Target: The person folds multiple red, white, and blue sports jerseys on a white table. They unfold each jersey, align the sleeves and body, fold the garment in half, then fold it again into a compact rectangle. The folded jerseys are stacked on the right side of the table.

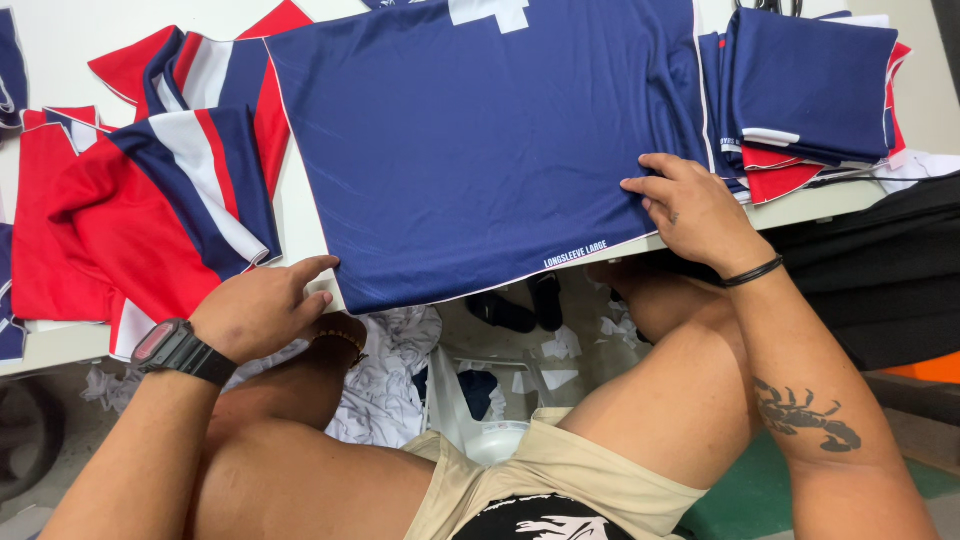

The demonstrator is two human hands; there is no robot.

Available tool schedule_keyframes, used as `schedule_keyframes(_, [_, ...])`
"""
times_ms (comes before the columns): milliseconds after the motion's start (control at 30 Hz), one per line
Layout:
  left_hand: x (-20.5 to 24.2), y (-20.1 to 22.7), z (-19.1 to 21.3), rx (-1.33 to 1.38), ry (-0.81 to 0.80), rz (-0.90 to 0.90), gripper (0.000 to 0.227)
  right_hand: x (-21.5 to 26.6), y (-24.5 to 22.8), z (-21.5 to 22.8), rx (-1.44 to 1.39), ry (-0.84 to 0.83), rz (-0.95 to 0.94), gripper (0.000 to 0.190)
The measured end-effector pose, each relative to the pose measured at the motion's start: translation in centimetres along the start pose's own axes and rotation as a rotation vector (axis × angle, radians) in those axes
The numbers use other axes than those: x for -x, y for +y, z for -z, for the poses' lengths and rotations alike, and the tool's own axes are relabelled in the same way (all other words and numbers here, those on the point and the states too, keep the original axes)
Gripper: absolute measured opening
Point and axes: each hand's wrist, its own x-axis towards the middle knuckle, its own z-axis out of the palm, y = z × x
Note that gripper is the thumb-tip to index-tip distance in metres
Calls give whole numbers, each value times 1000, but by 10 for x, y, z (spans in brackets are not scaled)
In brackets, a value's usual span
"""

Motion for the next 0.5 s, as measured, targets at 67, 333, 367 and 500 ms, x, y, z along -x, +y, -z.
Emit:
schedule_keyframes(67, [0, 0, 0, -7, 1, -2, 54, 0, 0, 0, -2, -2, 0, 36])
schedule_keyframes(333, [3, 3, 3, -9, -1, 20, 54, -2, -1, 1, 9, -19, -8, 36])
schedule_keyframes(367, [3, 3, 2, -4, -1, 23, 54, -1, -1, 1, 7, -25, -13, 36])
schedule_keyframes(500, [0, 0, -1, -10, 23, -2, 53, 0, 0, 0, -7, -40, -32, 37])
